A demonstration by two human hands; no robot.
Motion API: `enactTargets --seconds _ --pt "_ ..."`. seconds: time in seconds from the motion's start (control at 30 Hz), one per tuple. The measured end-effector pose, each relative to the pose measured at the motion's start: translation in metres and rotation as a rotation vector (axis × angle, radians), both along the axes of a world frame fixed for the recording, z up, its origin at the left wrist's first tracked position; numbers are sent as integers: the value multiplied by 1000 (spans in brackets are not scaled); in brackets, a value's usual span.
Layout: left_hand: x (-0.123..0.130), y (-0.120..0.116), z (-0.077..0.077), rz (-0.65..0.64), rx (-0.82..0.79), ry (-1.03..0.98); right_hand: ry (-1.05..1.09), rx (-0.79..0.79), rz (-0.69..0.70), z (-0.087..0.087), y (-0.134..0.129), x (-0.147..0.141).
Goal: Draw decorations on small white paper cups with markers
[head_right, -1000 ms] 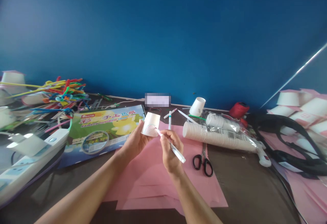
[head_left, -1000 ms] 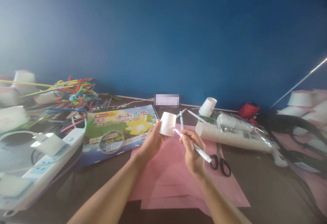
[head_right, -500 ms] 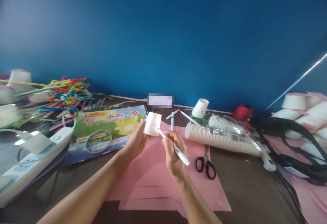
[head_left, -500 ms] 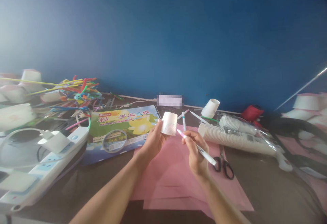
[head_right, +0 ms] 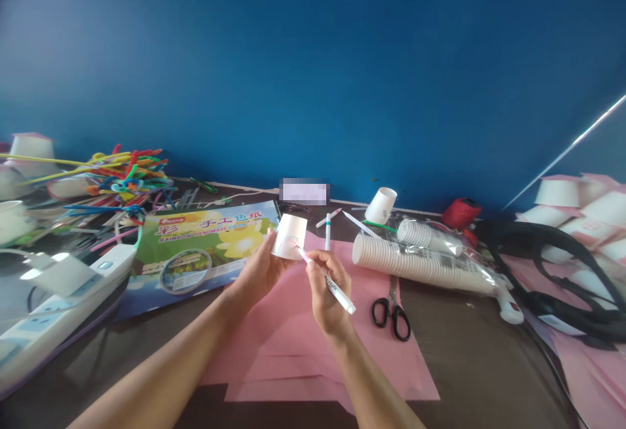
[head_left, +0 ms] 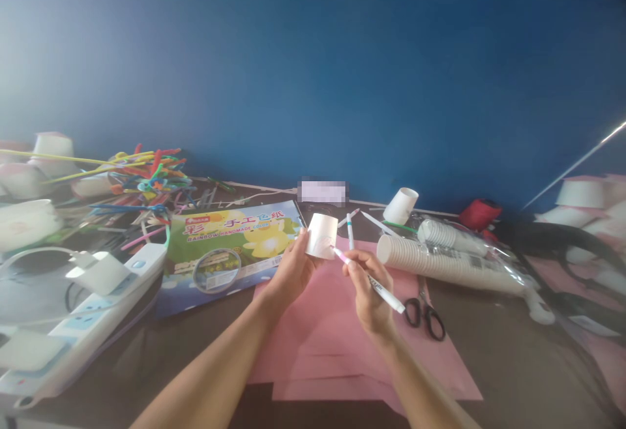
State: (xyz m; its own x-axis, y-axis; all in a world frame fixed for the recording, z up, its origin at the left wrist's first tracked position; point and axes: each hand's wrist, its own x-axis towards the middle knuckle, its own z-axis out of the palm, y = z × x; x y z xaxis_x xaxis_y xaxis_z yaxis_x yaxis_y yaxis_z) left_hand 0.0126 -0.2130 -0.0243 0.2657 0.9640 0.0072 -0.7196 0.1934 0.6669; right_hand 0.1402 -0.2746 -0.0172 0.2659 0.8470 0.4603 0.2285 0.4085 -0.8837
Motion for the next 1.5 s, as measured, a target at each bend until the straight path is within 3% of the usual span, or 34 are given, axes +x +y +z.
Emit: enactTargets --seconds 0.2,0.77,1.17,1.5 --pt "-5 5 1 18 -41 -34 -6 -58 1 -1 0 0" --pt "3 -5 -4 60 79 144 -21 44 30 1 -2 -3" --pt "-4 5 4 122 -91 82 -34 -63 56 -5 -2 -2" --pt "0 3 1 138 -68 85 23 15 74 -3 -1 2"
